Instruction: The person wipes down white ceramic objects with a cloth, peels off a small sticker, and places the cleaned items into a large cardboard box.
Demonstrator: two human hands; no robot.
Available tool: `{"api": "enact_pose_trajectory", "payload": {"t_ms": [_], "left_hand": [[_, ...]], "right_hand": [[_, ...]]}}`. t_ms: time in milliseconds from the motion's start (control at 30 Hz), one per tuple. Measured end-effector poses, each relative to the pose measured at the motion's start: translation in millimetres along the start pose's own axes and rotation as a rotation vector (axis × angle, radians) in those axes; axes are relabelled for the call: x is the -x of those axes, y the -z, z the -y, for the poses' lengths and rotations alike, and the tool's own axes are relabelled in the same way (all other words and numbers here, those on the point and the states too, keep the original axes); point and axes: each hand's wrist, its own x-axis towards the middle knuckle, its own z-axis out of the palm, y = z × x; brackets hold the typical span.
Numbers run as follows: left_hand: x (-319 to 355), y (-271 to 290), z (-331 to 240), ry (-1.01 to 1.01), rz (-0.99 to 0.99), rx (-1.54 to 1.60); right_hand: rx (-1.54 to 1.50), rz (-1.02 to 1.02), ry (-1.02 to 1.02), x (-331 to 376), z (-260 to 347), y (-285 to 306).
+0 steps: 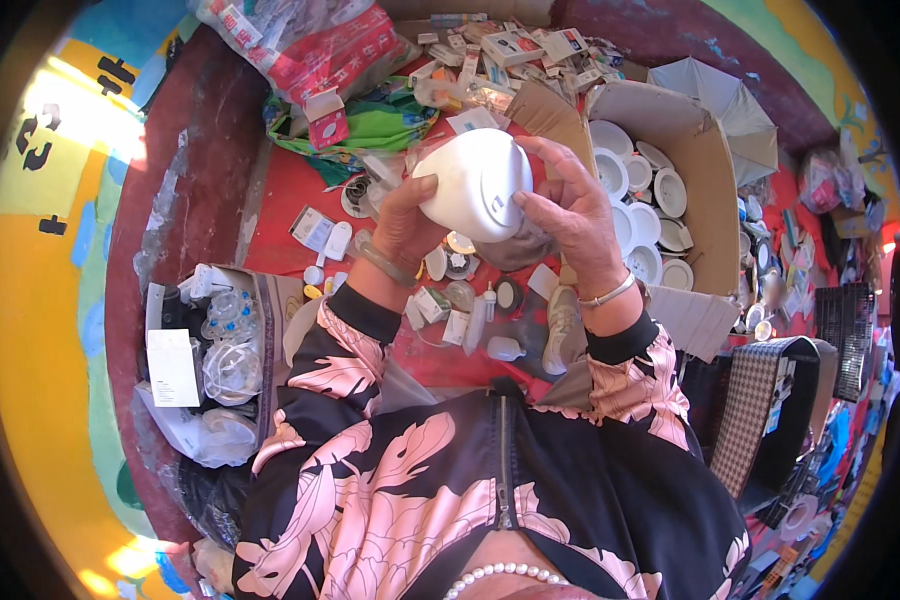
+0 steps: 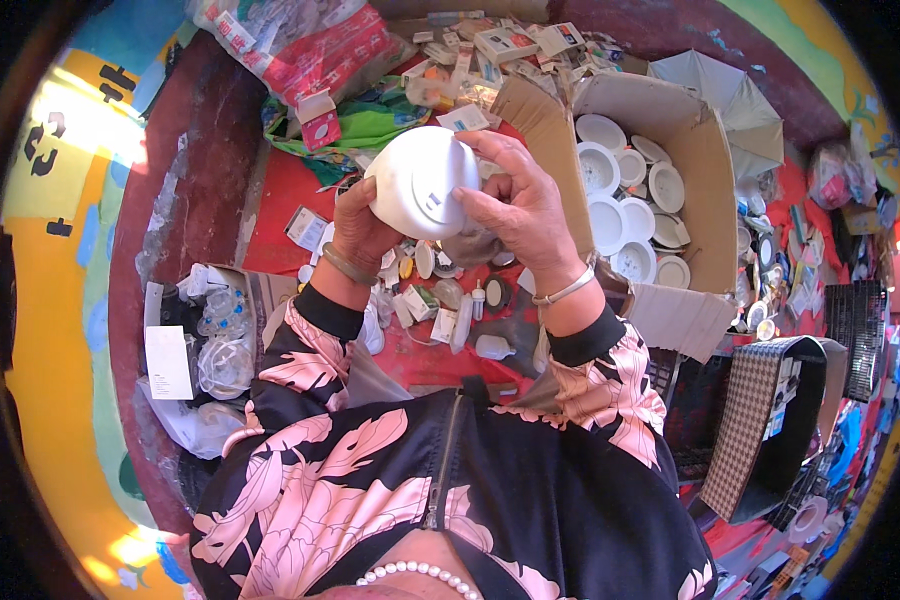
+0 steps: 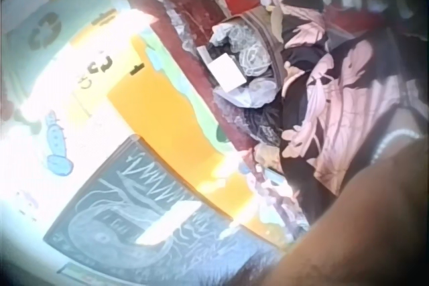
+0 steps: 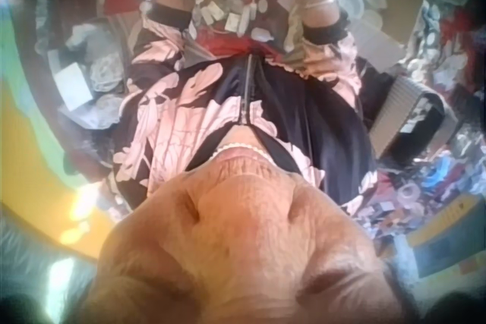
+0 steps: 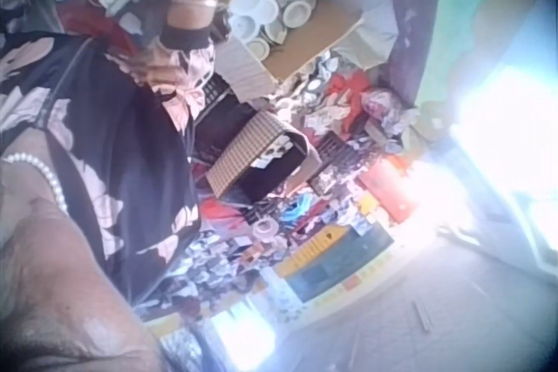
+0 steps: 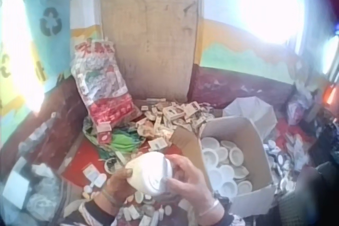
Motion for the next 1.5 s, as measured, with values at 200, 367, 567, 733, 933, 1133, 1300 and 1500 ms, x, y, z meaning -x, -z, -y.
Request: {"api": "enact_pose_trajectory", "payload": {"t_ms": [200, 367, 567, 733, 933, 1133, 1300, 1500], "left_hand": [[0, -5, -6, -0.026, 0.011, -0.009], [-3, -14, -9, -0.115, 0.014, -0.102], [-3, -15, -18, -0.082, 0.020, -0.292], [-3, -11, -15, -0.102, -0.027, -0.406], [0, -14, -15, -0.107, -0.059, -0.348], [-1, -9, -11, -0.148, -0.096, -0.148], [4, -9, -11, -0.046, -0.044, -0.076], [2, -4, -1, -0.038, -0.059, 0.116]], "right_hand": [[0.290, 0.028, 0.098, 5, 18, -7], [0.534, 0.052, 0.129, 8, 26, -10], [0.690, 0.104, 0.065, 9, 29, -6], [0.805, 0.098, 0.240, 10, 19, -5], [0.732, 0.062, 0.101, 11, 23, -3], [0.582, -0.146, 0.408, 9, 10, -11], [0.360, -0.240, 0.186, 13, 18, -10], [-0.309, -0.286, -0.079, 10, 10, -1]]}}
